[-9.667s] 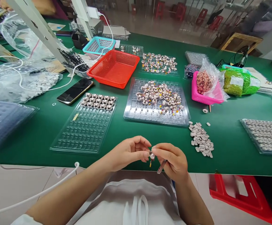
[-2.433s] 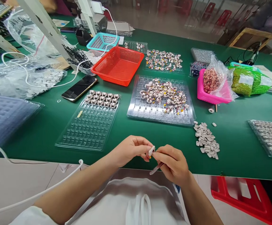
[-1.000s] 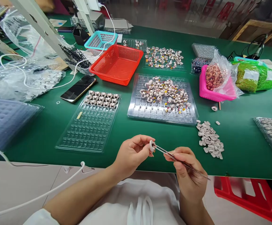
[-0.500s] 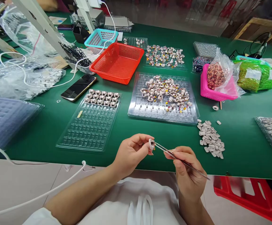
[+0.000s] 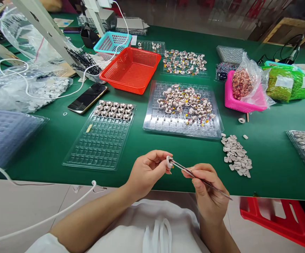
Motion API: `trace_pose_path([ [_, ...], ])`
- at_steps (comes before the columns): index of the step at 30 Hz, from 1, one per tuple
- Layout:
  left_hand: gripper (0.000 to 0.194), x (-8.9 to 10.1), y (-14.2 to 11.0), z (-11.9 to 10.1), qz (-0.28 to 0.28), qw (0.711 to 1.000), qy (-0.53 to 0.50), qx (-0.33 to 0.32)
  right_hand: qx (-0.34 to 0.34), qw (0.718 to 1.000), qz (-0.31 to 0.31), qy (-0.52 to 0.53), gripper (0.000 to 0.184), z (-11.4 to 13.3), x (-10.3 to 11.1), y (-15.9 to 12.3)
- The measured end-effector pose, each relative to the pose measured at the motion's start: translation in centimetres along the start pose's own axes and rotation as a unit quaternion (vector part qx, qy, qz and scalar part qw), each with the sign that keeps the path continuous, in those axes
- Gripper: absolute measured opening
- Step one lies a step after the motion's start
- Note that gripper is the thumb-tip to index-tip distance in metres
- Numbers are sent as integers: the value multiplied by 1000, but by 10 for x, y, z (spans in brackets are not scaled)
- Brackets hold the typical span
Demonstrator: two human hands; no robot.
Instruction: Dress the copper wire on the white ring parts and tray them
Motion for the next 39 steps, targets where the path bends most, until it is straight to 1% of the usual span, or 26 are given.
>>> trace_pose_path([
  [3, 13, -1, 0, 0, 2, 1000, 9, -7, -9, 1000, 2, 19, 28, -2, -1, 1],
  [7, 13, -1, -1, 0, 2, 999, 34, -36, -30, 998, 2, 46, 27, -3, -1, 3],
  [10, 13, 0, -1, 0, -2, 998, 37, -49, -30, 998, -1, 53, 28, -2, 0, 3],
  [15, 11, 1, 0, 2, -2, 999, 16, -37, -17, 999, -2, 44, 30, 0, 2, 1],
  [19, 11, 0, 0, 3, -2, 999, 6, -34, -1, 1000, 0, 18, 32, 1, 1, -1],
  [25, 11, 0, 0, 2, -4, 999, 13, -35, 5, 1000, 0, -9, 32, 2, 0, -1],
  [29, 11, 0, 0, 1, -3, 998, 31, -48, -15, 1000, 0, 6, 30, 0, -2, 0],
  [35, 11, 1, 0, 0, -3, 997, 48, -58, -35, 997, -10, 61, 28, -2, -3, 3],
  [39, 11, 1, 0, -1, -6, 997, 48, -62, -33, 998, -18, 56, 27, -2, -1, 2],
])
Point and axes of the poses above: each hand's wrist, its own y-axis towards the middle knuckle, its own x-axis out of the back of the hand, z = x × y, the point moved 3 cm from there along y, towards the middle knuckle, and after that the axes turned 3 degrees about y, right-handed, at the moved point
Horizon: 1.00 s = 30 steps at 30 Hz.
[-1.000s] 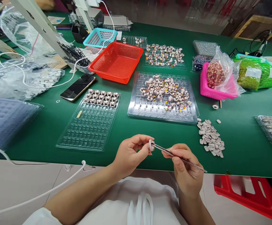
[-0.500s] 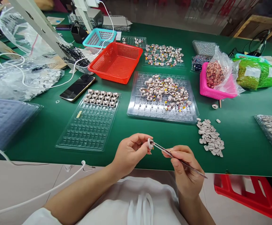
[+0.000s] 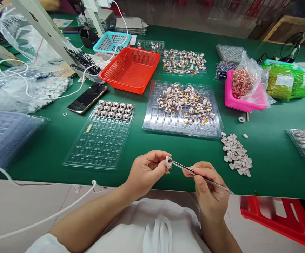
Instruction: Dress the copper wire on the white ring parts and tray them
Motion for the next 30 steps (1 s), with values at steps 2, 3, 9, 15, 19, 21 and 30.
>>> trace_pose_path([
  [2, 11, 0, 0, 0, -2, 1000, -2, 0, 0, 1000, -2, -4, 27, 0, 1, -1],
  [3, 11, 0, 0, 1, -2, 1000, -2, 0, -1, 1000, -3, -5, 27, 0, 1, -1],
  [9, 12, 0, 0, 4, -2, 1000, 3, -2, -1, 1000, -3, -3, 28, 0, 0, -2],
  [15, 11, 1, 0, 3, -3, 1000, 9, -1, 3, 1000, -3, -13, 28, -2, 0, -2],
  [19, 11, 1, -1, 3, -4, 1000, 24, -6, -1, 1000, -4, -15, 27, -2, -2, -1],
  [21, 12, 1, -2, 4, -2, 1000, 29, -7, -8, 1000, -8, -13, 25, -3, -2, 0],
  [30, 12, 1, -1, 2, 2, 999, 37, -11, -11, 1000, -9, -14, 25, -2, -1, 0],
])
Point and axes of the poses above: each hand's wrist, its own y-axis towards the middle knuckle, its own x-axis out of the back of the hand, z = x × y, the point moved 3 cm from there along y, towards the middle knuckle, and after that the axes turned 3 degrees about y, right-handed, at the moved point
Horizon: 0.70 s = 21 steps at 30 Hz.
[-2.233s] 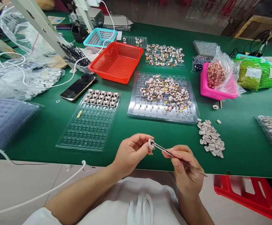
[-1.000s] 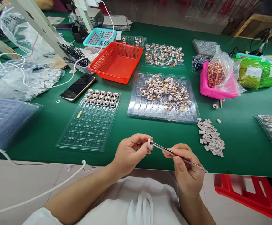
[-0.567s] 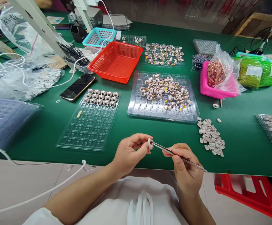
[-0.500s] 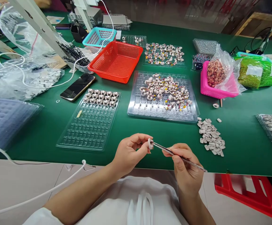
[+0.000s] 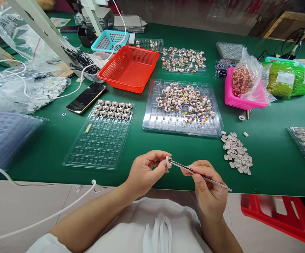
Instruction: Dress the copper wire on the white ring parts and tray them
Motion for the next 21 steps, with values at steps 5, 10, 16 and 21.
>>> trace_pose_path([
  [5, 12, 0, 1, 0, -3, 1000, 0, 4, 14, 1000, 0, -14, 26, 1, 0, -1],
  [10, 12, 0, 0, 2, -8, 1000, 5, 3, 22, 998, 6, -53, 28, 2, 1, -2],
  [16, 14, 1, 0, 2, -22, 999, 38, -23, 49, 993, 20, -104, 34, 4, 1, -5],
  [21, 15, 2, 1, 4, -19, 998, 49, -27, 19, 998, 13, -56, 30, 2, 0, -2],
])
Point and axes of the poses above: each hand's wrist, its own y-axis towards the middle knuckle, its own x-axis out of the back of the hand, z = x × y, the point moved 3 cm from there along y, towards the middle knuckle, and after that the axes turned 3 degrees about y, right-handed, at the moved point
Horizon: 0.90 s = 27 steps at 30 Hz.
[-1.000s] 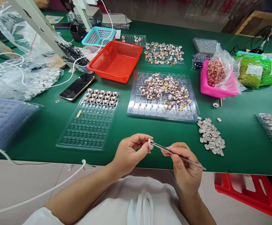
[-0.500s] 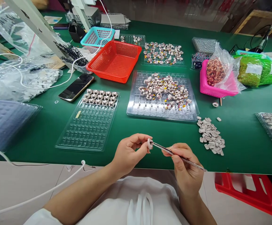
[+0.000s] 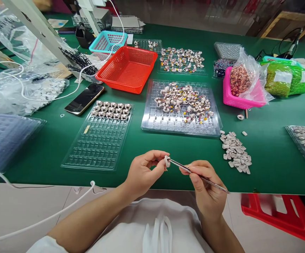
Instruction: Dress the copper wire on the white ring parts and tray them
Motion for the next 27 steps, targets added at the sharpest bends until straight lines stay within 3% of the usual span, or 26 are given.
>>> trace_pose_path([
  [8, 14, 1, 0, -1, 10, 1000, 14, -12, -42, 996, -2, 82, 20, -10, -1, 8],
  [20, 18, 3, 0, -8, -20, 979, 130, -155, -32, 998, 40, -23, 23, 4, 4, 11],
  [27, 19, 3, 1, -13, -19, 974, 150, -170, -89, 995, 20, 38, 15, -2, 2, 16],
])
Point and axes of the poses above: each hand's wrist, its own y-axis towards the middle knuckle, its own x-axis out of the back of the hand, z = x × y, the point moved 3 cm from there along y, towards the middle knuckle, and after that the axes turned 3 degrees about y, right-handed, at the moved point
